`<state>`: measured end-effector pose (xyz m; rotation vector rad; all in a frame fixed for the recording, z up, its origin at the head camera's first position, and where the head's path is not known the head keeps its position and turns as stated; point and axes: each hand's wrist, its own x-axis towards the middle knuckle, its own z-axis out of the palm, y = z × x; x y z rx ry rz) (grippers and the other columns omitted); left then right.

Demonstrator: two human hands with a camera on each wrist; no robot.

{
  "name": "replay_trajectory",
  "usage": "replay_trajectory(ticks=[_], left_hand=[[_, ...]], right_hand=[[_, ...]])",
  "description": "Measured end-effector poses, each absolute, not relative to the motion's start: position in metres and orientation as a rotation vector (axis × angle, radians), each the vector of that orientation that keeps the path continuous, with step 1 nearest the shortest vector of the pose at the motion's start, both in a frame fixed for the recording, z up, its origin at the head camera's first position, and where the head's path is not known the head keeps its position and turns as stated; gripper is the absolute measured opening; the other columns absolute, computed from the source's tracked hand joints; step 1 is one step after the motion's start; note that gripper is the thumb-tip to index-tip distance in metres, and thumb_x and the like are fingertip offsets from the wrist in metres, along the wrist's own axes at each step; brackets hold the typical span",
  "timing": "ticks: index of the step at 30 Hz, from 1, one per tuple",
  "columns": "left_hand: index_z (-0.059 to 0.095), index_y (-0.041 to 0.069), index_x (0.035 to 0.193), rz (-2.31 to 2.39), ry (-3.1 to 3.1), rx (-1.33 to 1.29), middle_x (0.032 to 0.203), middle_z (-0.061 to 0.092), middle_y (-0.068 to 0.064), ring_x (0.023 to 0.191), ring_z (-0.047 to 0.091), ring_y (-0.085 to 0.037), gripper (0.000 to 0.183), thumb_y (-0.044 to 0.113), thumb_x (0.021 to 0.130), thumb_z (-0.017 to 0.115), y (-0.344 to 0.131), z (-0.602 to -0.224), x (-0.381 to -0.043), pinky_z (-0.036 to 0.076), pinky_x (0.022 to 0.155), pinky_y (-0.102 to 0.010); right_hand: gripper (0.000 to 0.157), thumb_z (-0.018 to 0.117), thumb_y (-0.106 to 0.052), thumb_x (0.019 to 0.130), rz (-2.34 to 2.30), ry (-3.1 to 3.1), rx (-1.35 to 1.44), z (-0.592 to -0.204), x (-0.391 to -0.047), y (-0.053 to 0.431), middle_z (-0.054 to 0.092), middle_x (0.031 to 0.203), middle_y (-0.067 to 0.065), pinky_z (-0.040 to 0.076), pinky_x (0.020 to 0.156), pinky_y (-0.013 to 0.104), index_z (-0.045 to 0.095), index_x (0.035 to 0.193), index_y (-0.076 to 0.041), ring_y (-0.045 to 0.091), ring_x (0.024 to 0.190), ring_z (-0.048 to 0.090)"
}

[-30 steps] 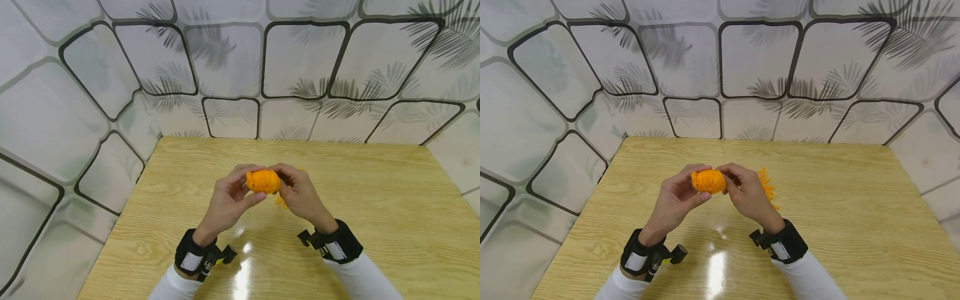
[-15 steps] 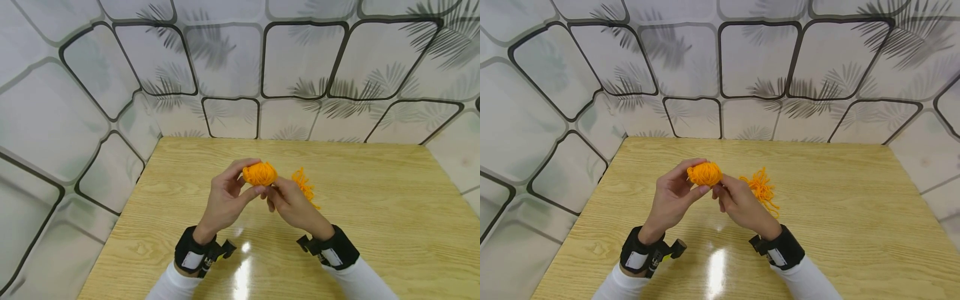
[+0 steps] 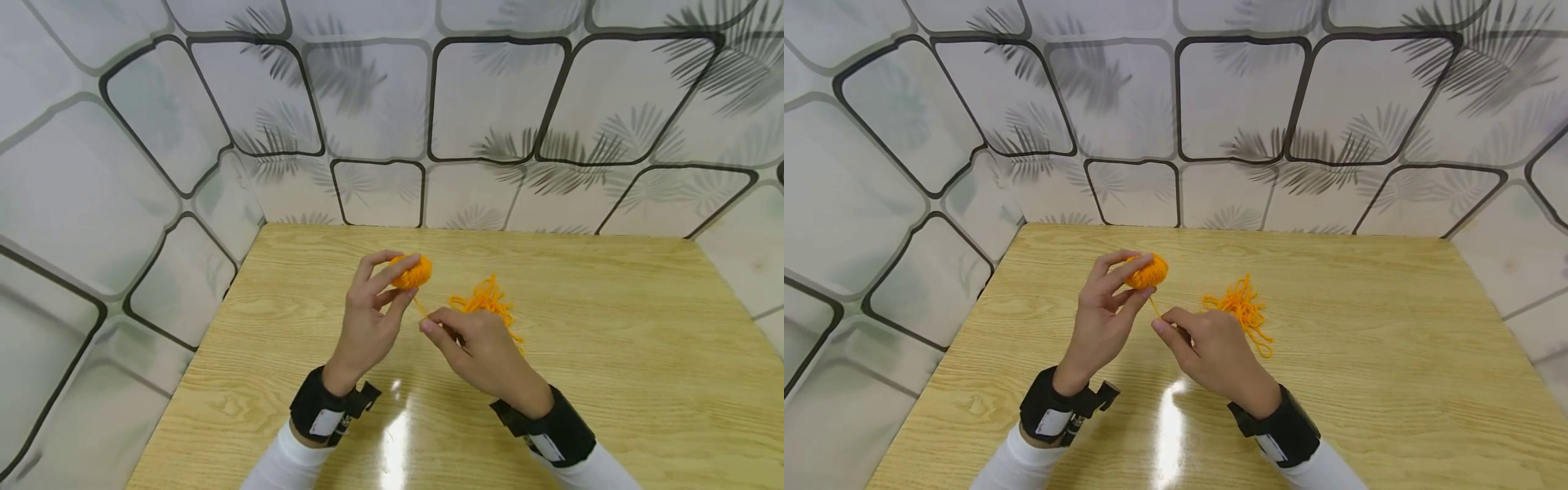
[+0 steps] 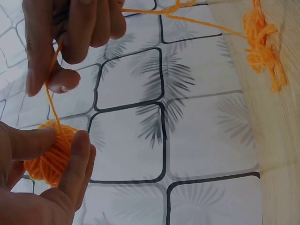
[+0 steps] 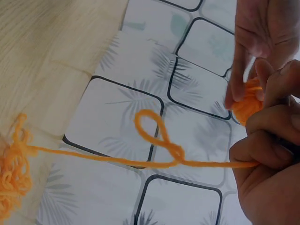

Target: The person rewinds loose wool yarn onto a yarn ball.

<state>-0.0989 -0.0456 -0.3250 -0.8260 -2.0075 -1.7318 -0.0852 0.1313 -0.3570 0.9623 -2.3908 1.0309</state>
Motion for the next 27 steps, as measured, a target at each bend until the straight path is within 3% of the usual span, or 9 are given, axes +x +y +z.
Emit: replay_trajectory(ticks=[9,15,20,27], left_hand=[[0.053,0.002,0.127,-1.721,-2.210,-0.821,0.128,0.035,-0.019,0.112,0.049,-0.024,0.044,-0.008,0.085,0.053,-0.048,-0.336,-0.102,0.047,0.085,-0.032],[0.053,0.010,0.129,-1.751,-2.191,-0.863,0.127,0.035,-0.011,0.110,0.049,-0.019,0.049,0.000,0.083,0.062,-0.047,-0.355,-0.109,0.049,0.082,-0.030],[0.055,0.017,0.127,-1.721,-2.230,-0.841,0.122,0.040,-0.006,0.105,0.050,-0.016,0.044,0.005,0.084,0.062,-0.048,-0.359,-0.109,0.050,0.079,-0.029],[0.055,0.008,0.124,-1.728,-2.327,-0.891,0.114,0.047,-0.011,0.100,0.052,-0.021,0.041,0.000,0.085,0.060,-0.045,-0.341,-0.092,0.050,0.079,-0.031]], right_hand=[[0.005,0.059,-0.020,0.090,1.158,-2.327,0.928,-0.331,-0.076,0.142,0.040,0.060,-0.014,0.028,0.041,0.015,0.062,0.094,-0.019,-0.001,0.046,0.031],[0.017,0.061,-0.003,0.085,1.212,-2.194,0.987,-0.316,-0.076,0.143,0.041,0.065,-0.012,0.027,0.042,0.015,0.061,0.097,-0.015,-0.002,0.049,0.030],[0.027,0.061,0.009,0.079,1.263,-2.092,1.048,-0.293,-0.071,0.139,0.043,0.071,-0.010,0.027,0.042,0.016,0.060,0.093,-0.014,-0.001,0.052,0.031],[0.025,0.058,0.011,0.080,1.359,-2.066,1.063,-0.282,-0.076,0.141,0.045,0.070,-0.008,0.028,0.041,0.018,0.060,0.092,-0.011,0.000,0.051,0.032]])
